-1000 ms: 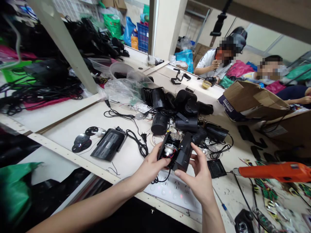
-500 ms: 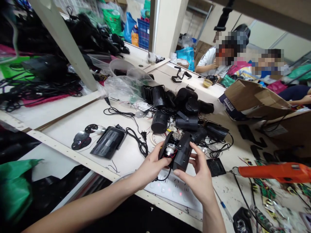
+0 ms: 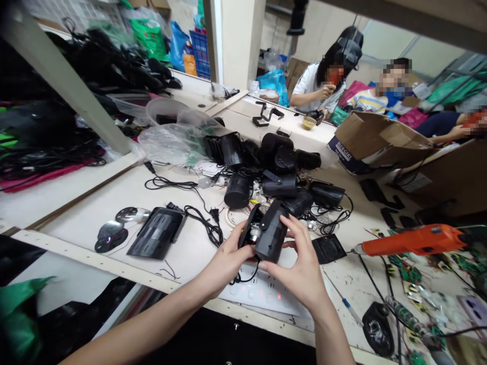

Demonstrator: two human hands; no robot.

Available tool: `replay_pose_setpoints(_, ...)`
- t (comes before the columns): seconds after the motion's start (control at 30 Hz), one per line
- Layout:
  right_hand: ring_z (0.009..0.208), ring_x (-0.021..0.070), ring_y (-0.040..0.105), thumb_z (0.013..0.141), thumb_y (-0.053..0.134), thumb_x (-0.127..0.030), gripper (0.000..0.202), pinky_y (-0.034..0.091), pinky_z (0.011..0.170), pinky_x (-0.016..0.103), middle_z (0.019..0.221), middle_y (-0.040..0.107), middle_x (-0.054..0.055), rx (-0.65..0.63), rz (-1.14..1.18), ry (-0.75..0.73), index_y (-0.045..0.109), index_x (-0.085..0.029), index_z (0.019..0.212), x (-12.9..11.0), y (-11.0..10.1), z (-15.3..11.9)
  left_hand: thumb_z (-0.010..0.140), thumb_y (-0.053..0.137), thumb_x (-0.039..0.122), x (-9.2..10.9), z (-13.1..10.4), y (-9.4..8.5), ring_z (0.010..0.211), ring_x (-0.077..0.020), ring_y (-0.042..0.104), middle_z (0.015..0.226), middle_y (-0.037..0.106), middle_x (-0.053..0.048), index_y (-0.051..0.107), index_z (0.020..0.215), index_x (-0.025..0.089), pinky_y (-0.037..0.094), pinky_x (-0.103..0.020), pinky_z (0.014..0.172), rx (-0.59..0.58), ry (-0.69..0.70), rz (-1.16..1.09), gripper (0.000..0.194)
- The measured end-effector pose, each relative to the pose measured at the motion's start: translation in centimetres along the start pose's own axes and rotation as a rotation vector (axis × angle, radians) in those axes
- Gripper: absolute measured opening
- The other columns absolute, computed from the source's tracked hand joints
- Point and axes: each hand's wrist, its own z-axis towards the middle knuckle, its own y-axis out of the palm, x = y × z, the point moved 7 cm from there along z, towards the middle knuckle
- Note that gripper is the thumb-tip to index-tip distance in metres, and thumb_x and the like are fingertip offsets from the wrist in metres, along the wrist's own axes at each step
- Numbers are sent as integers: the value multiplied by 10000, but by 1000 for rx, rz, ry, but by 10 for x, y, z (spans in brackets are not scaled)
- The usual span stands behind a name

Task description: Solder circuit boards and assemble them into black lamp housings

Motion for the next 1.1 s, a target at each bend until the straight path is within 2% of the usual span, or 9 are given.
replay_pose_setpoints(0.13,1171,295,545,665,831,-344,798,549,875,423,1467,394,81,-7,-96,-36,476,-357,1380,-6,-1,0,675,592,104,-2,0,-1,1199,-257,536,1299,630,-59,503,1373,222,441,-301,959,-13,-33,-32,714)
replay_pose_setpoints(0.23,1202,309,528,654,834,-342,809,554,856,420,1463,400,88,-7,-165,-61,479,-351,1381,-11,-2,0,660,542,103,-5,-2,4,1088,-258,591,1257,649,-63,484,1389,225,494,-309,844,-84,-120,-171,742)
replay_pose_setpoints(0.33,1214,316,527,653,827,-346,808,557,855,431,1448,399,104,-16,-223,-74,477,-326,1381,-15,0,-1,817,520,219,-3,-3,11,1105,-281,592,1338,596,-95,486,1389,217,533,-338,780,-161,-147,-333,573)
replay_pose_setpoints(0.43,1246,320,508,663,818,-342,795,544,904,452,1428,400,117,-25,-274,-93,480,-303,1380,-19,2,-1,960,445,370,-5,-3,10,1192,-288,556,1407,544,-108,507,1379,224,542,-346,800,-140,-165,-398,447)
replay_pose_setpoints(0.5,1283,321,480,654,827,-343,801,518,962,465,1422,394,116,-20,-300,-109,485,-301,1377,-22,3,-1,987,418,380,-9,-2,9,1201,-280,558,1392,562,-113,516,1375,225,540,-342,819,-115,-188,-418,428)
replay_pose_setpoints(0.63,1325,319,443,633,850,-348,845,464,1042,476,1419,374,109,-25,-352,-115,479,-308,1391,-25,5,0,999,409,378,-12,-2,9,1183,-271,581,1334,612,-120,522,1372,219,550,-334,812,-107,-223,-436,421)
replay_pose_setpoints(0.87,1335,325,421,634,857,-408,879,445,1058,493,1406,368,106,-34,-399,-158,464,-335,1417,-27,7,1,1008,368,415,-10,-3,10,1122,-272,626,1255,664,-151,586,1305,151,556,-305,740,-82,-279,-422,453)
replay_pose_setpoints(1.1,1265,334,476,613,853,-523,886,498,986,490,1355,395,124,-24,-395,-140,505,-308,1399,-28,7,4,1001,368,453,-15,-2,11,1099,-274,643,1233,680,-153,614,1268,139,556,-345,804,-108,-312,-422,480)
